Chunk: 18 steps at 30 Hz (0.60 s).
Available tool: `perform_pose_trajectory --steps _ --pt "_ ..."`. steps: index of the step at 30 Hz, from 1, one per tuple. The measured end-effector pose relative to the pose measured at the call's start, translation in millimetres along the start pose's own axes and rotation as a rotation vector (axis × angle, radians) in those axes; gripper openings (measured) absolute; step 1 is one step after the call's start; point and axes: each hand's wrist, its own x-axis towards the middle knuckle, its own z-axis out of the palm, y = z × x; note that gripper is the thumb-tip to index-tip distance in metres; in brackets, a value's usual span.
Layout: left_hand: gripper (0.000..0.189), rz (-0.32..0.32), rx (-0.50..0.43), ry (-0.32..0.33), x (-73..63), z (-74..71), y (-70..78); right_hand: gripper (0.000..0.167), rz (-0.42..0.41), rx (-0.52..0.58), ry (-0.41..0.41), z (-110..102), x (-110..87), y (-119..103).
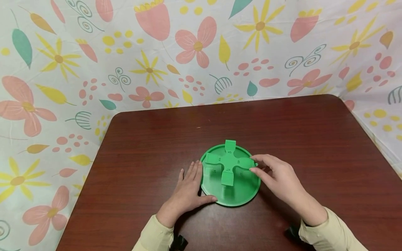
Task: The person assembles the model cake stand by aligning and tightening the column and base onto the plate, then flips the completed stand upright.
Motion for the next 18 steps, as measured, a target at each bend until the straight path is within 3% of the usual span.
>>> perform_pose_trajectory --steps 7,18 --pt "0.119 -0.009 -0.005 -0.002 -0.5 -1.1 0.7 0.034 0.022 0.066 0.032 2.9 -6.9 -6.8" --pt "0.119 -0.003 -0.004 0.004 -0.3 -0.1 0.6 0.041 -0.053 0.038 0.091 13.5 -12.9 -16.5"
